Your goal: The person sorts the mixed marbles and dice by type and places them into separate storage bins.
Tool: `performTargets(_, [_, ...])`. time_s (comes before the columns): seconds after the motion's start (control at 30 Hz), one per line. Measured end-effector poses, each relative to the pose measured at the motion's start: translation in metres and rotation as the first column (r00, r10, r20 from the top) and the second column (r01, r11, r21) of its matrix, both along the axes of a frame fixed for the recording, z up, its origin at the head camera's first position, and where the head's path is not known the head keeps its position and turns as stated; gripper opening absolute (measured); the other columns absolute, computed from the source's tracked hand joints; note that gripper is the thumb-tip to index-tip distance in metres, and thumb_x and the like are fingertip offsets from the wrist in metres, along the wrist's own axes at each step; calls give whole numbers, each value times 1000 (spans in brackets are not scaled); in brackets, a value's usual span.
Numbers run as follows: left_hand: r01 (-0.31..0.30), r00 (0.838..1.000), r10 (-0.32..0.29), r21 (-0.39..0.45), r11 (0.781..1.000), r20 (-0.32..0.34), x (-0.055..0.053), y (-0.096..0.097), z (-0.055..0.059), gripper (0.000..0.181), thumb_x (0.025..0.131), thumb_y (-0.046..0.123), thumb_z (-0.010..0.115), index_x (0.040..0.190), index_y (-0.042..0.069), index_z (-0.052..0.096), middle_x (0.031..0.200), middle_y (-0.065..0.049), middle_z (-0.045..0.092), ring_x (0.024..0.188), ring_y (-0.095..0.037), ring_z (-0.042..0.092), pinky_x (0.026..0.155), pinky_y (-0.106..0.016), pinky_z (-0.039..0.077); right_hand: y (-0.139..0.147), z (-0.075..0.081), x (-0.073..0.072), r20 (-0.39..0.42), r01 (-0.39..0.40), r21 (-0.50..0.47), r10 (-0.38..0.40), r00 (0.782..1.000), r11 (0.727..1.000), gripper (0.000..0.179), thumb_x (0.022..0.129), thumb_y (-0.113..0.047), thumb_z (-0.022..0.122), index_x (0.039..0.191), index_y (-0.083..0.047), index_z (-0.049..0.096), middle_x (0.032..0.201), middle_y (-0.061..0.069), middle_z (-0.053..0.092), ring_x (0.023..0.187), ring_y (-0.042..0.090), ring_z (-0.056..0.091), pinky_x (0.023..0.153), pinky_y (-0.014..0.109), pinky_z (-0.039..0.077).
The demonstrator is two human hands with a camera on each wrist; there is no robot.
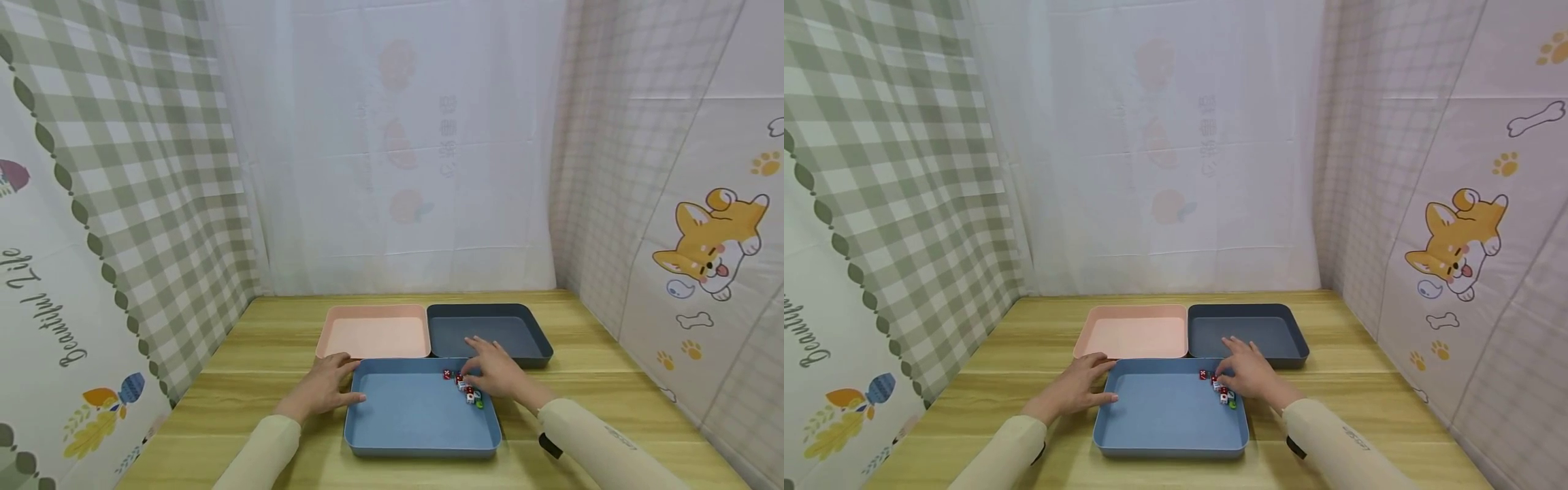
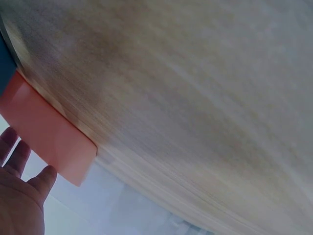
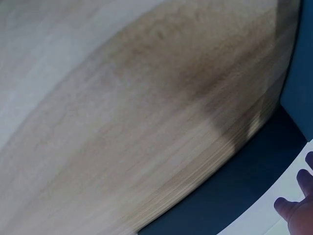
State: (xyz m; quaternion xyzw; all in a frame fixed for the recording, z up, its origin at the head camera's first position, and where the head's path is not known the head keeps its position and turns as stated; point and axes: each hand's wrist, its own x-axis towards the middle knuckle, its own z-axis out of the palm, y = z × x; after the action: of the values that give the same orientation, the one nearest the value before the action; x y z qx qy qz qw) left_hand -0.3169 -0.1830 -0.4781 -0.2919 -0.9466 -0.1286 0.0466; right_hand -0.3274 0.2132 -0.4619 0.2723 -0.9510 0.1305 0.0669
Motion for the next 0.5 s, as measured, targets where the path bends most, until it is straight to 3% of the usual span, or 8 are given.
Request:
performTargets(0.2, [0,1000,0,-3,1000,5,0,1,1,81,87,62,65,145,7,50,144,-18,44,133,-40,41,108,-61,31,0,-1,2,5,-10,22,10,1000,1000,5,84,-25,79,80,-23,78,144,25,48,138,48,34,105,74,19])
performTargets(0.5, [3,1000,-3,-9,1000,-1,0,0,0,81,87,64,64,144,7,51,143,-17,45,131,-39,43,106,-60,33,-7,-1,4,27,-14,22,13,1000,1000,5,82,-26,82,83,-23,78,144,24,48,139,48,33,106,74,15])
